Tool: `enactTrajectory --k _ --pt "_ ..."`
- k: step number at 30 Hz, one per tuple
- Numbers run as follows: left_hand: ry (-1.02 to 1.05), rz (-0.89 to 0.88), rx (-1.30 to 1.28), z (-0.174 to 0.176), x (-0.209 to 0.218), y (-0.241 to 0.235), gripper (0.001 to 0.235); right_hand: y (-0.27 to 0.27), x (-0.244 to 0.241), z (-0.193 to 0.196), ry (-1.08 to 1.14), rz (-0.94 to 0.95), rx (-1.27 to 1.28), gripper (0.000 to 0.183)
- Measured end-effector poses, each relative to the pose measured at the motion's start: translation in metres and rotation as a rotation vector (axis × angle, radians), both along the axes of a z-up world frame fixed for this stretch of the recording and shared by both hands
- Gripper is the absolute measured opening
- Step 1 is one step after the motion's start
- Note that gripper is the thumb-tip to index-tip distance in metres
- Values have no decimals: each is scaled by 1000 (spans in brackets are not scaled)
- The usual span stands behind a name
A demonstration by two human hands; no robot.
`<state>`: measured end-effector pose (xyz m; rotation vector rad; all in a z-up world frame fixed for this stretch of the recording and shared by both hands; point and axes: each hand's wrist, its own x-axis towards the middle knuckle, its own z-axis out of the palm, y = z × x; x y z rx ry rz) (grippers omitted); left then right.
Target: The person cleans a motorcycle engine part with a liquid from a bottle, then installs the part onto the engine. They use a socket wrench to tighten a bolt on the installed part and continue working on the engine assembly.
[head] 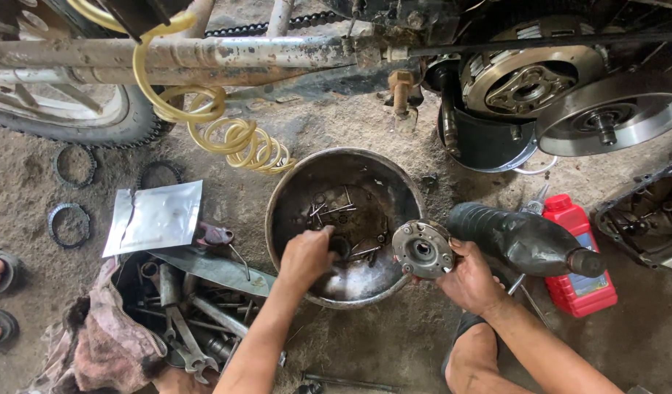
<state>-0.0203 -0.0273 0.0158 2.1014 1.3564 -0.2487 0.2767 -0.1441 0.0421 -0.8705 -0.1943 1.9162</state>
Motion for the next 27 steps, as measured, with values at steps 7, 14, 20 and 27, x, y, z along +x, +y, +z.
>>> enactTrajectory --k 7,14,20,27 --pt "112 37 -14 -5 5 -12 60 -10 3 -7 -74 -6 -73 57" --pt "156 62 -44 12 20 -19 80 -11 -2 -6 -42 26 -5 59" --pt "203 17 73 -9 9 -20 64 -16 0 -19 -78 -26 -35 56" --pt "-113 -137 211 -29 19 -20 23 3 -6 -27 -498 168 81 55"
